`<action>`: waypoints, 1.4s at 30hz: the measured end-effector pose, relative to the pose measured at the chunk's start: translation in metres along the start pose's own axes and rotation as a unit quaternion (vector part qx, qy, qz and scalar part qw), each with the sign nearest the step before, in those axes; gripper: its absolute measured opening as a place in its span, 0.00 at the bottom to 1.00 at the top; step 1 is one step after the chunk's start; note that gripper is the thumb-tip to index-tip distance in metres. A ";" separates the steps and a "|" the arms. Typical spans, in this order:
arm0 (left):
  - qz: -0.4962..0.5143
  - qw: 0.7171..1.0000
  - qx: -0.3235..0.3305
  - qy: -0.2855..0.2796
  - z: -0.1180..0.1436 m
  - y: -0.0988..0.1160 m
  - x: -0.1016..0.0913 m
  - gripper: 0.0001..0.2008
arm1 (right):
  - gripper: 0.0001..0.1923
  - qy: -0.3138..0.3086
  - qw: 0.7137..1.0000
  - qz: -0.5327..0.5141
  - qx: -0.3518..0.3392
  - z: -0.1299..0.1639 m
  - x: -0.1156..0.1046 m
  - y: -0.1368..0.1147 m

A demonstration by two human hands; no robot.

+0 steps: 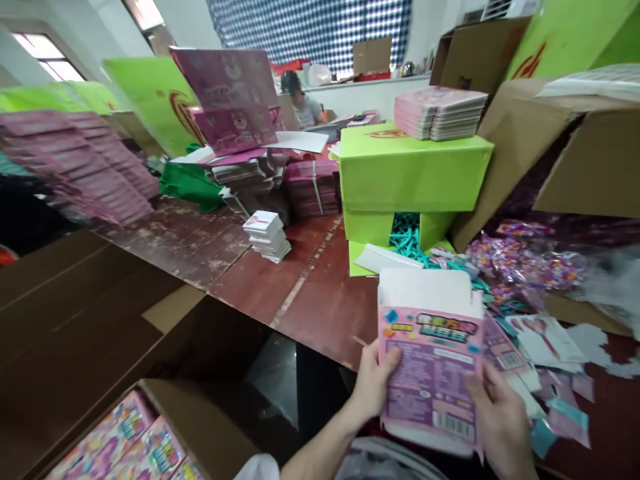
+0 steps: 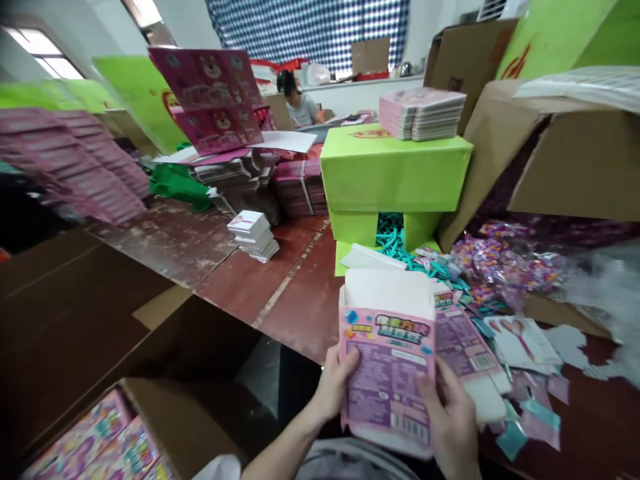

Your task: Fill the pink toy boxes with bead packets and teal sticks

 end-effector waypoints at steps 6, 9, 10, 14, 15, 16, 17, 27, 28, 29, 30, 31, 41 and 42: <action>0.016 0.981 -0.134 -0.138 0.007 -0.030 -0.016 0.26 | 0.22 -0.098 0.993 -0.049 0.046 -0.016 0.010 0.015; -0.087 0.982 -0.121 -0.113 0.008 -0.028 -0.035 0.24 | 0.27 -0.114 0.992 -0.046 0.017 -0.010 0.016 0.007; -0.114 0.980 -0.108 -0.119 0.005 -0.026 -0.039 0.24 | 0.31 -0.102 0.993 -0.054 -0.002 -0.007 0.017 0.004; -0.237 0.970 0.029 -0.052 -0.052 0.001 -0.069 0.26 | 0.37 -0.112 0.989 -0.091 -0.016 0.012 0.027 0.014; -0.331 0.941 0.070 -0.010 -0.076 0.009 -0.077 0.22 | 0.36 -0.114 0.990 -0.088 -0.009 0.017 0.029 0.021; -0.449 0.888 0.101 0.021 -0.101 0.016 -0.080 0.22 | 0.36 -0.108 0.991 -0.077 -0.004 0.021 0.028 0.027; -0.567 0.816 0.108 0.025 -0.127 0.016 -0.078 0.23 | 0.37 -0.101 0.993 -0.062 -0.003 0.025 0.027 0.033; -0.662 0.731 0.163 0.003 -0.220 0.024 -0.071 0.13 | 0.36 -0.046 0.985 -0.159 -0.053 0.030 -0.026 0.029; -0.661 0.729 0.176 0.023 -0.216 0.035 -0.076 0.13 | 0.36 -0.046 0.985 -0.160 -0.049 0.028 -0.033 0.032; -0.661 0.726 0.187 0.046 -0.212 0.050 -0.079 0.14 | 0.36 -0.046 0.984 -0.163 -0.047 0.026 -0.039 0.035; -0.657 0.721 0.208 0.072 -0.209 0.069 -0.079 0.14 | 0.36 -0.046 0.984 -0.167 -0.045 0.024 -0.044 0.038; -0.647 0.716 0.245 0.099 -0.205 0.094 -0.075 0.14 | 0.35 -0.042 0.984 -0.169 -0.044 0.023 -0.048 0.040; -0.631 0.612 0.454 0.144 -0.297 0.320 0.051 0.12 | 0.36 -0.035 0.982 -0.176 -0.055 0.021 -0.040 0.022; -0.643 0.618 0.431 0.134 -0.314 0.324 0.054 0.13 | 0.35 -0.035 0.981 -0.182 -0.055 0.022 -0.041 0.020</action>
Point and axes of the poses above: each hand's wrist, its own z-axis away from the middle knuckle, its own x-axis out of the palm, y = z × x, the point moved 8 cm from there along -z, towards the middle knuckle, and after that the axes turned 5 degrees about -y, right-handed, at the moved point
